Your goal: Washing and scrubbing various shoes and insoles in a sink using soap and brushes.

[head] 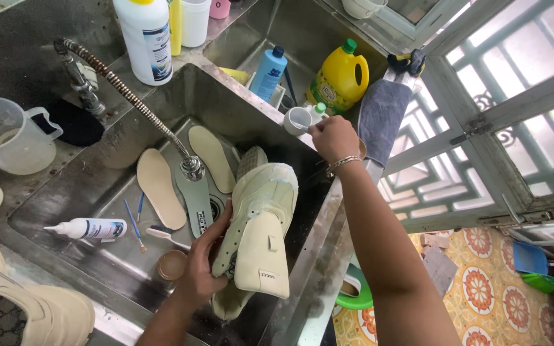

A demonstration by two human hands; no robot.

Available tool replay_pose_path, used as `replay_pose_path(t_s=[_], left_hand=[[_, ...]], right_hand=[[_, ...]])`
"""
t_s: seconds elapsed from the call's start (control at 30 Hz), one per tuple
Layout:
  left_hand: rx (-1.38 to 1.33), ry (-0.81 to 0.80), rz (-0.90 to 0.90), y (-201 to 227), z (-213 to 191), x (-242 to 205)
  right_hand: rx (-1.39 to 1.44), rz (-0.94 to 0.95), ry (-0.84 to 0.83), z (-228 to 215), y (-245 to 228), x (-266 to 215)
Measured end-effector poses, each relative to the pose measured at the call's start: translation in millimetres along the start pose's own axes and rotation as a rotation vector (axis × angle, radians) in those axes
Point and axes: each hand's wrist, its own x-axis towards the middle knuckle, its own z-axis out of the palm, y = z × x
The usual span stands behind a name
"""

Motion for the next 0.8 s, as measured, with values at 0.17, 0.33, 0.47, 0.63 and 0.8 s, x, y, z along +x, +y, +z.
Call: replay_pose_path(t_s=[0.17,0.33,0.47,0.63,0.8], left_hand=[[-0.045,0.001,-0.04,3.5,1.0,-2.0],[0.04,0.037,-0.05,14.0,5.5,0.8],[0.088,0.047,0.055,9.1,2.4,-0.6],[0.085,0.039,-0.017,13.0,3.6,1.0],[0.104,0.023,0.027,7.6,1.9,0.6]], right_hand=[[0.324,0.232,-0.187,-9.4,21.1,5.8],[0.664,0.442,-0.107,-38.9,22.2,-16.3],[0.651,0.271,0.069,-63.5,19.1,-60.8],[0.817,-0.118,0.022,-101.8,2.3,-127.0],[0.68,-0.397,0.063,-130.8,-27.5,-147.7]])
